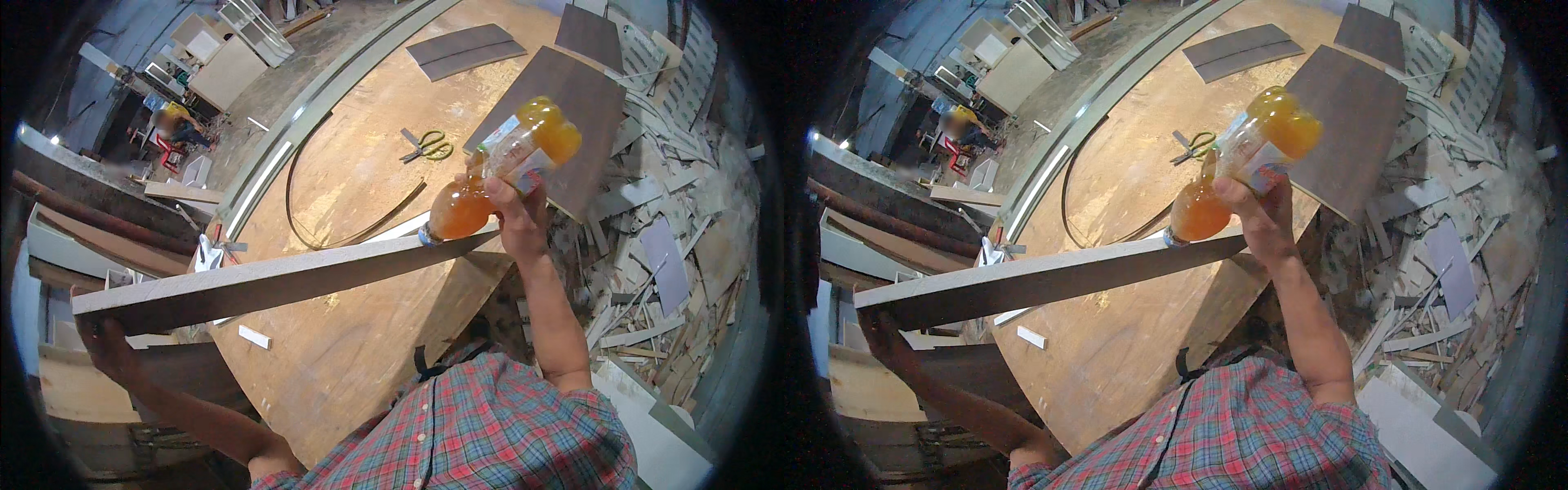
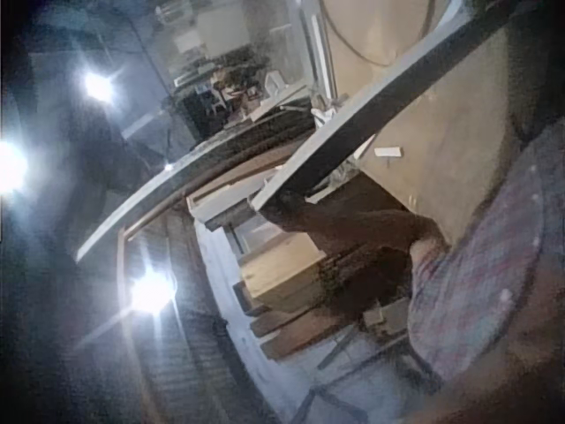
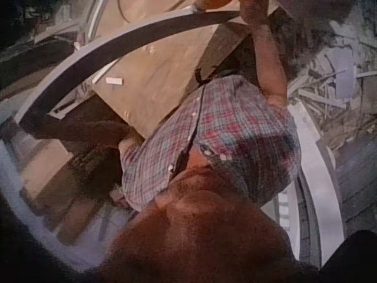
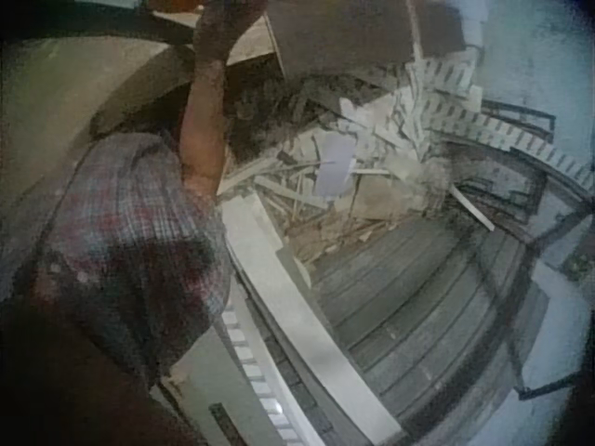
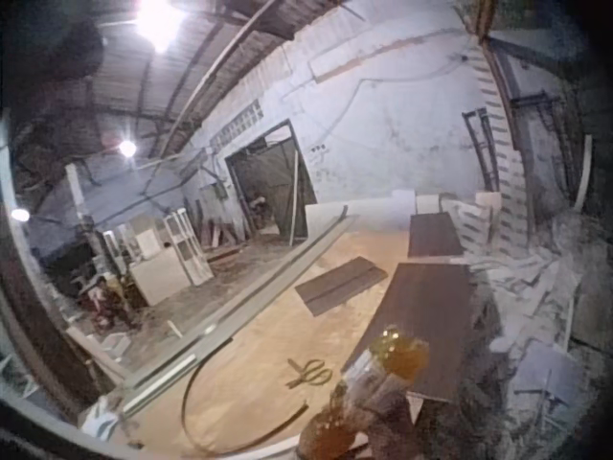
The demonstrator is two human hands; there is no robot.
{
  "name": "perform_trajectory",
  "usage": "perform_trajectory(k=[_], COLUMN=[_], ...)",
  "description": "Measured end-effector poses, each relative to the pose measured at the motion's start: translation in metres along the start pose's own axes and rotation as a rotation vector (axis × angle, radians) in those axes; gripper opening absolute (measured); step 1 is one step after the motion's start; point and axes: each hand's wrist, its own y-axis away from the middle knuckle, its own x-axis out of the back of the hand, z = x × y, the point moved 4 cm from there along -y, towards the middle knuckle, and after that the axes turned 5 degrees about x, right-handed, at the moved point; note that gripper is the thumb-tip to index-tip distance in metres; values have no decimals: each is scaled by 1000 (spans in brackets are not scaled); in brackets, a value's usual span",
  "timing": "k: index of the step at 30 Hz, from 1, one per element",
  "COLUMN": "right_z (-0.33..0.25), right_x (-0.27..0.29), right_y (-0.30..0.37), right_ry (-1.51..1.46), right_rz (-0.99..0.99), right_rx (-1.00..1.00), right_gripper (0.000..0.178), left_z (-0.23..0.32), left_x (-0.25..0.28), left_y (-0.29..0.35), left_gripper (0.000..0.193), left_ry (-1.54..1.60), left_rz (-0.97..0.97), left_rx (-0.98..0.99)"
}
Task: The person applies glue to the edges of wooden panels by hand using a plastic bottle.
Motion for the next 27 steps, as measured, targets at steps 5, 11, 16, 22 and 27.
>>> perform_trajectory(k=[5,11,16,22,27], right_z=[-9,-31,-36,-23,-4], right_x=[-24,-78,-92,-37,16], right_y=[5,14,13,21,24], right_ry=[14,-79,-86,33,87], right_rz=[-71,-166,-237,-114,22], right_rx=[64,109,94,68,32], right_gripper=[40,45,48,42,34], left_z=[-28,13,19,8,0], left_x=[4,-9,-10,-9,-4], left_y=[16,11,9,11,7], left_gripper=[62,61,63,64,62], left_ry=[192,117,121,181,163], left_rz=[26,31,41,53,20], left_rx=[112,20,45,-9,-54])
